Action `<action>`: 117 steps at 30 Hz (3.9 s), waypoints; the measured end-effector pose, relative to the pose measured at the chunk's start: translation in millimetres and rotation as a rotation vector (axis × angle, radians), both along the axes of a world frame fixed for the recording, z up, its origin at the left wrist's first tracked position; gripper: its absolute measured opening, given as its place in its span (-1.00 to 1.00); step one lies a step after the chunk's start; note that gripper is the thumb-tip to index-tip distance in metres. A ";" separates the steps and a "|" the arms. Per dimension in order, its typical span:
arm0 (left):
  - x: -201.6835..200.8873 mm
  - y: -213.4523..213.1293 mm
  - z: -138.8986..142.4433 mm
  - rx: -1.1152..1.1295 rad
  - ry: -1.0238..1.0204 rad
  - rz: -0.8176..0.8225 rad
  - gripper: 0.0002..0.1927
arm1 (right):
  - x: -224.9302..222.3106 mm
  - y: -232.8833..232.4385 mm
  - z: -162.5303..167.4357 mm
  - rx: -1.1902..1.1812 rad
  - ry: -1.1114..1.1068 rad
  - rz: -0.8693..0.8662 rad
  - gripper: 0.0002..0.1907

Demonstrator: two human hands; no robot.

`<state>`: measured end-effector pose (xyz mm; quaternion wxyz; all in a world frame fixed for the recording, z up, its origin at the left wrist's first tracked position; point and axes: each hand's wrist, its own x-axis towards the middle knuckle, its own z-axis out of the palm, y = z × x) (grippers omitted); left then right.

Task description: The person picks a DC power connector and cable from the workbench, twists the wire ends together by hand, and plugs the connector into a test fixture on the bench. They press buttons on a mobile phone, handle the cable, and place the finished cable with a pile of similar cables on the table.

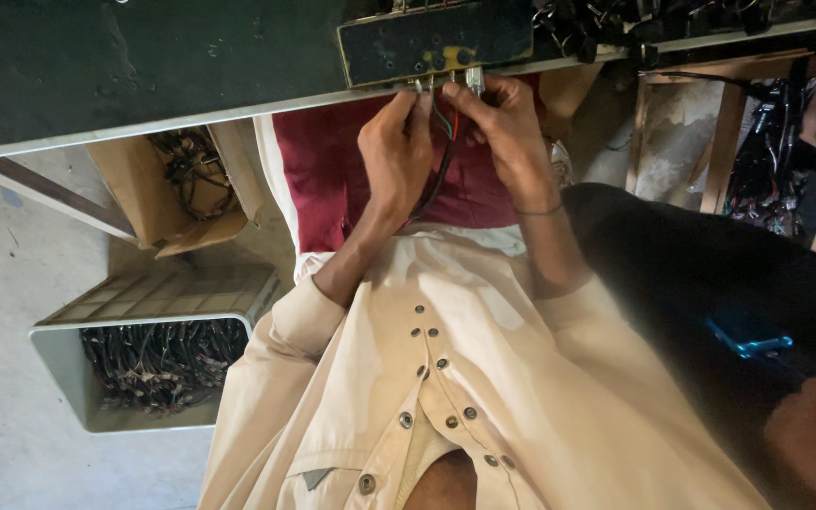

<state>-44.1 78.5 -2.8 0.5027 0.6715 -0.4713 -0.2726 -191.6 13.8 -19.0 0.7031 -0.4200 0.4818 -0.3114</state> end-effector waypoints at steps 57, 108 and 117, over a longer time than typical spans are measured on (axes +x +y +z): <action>39.9 -11.3 0.8 0.317 0.487 -0.023 -0.68 | -58.5 59.7 -9.6 -1.084 0.688 0.684 -0.51; -0.2 31.5 51.9 -0.139 0.088 -0.440 -0.64 | 12.5 60.9 82.4 -0.419 -0.393 -0.448 -0.55; 4.9 32.8 52.9 -0.149 0.052 -0.478 -0.63 | 9.3 65.2 70.3 -0.399 -0.506 -0.429 -0.60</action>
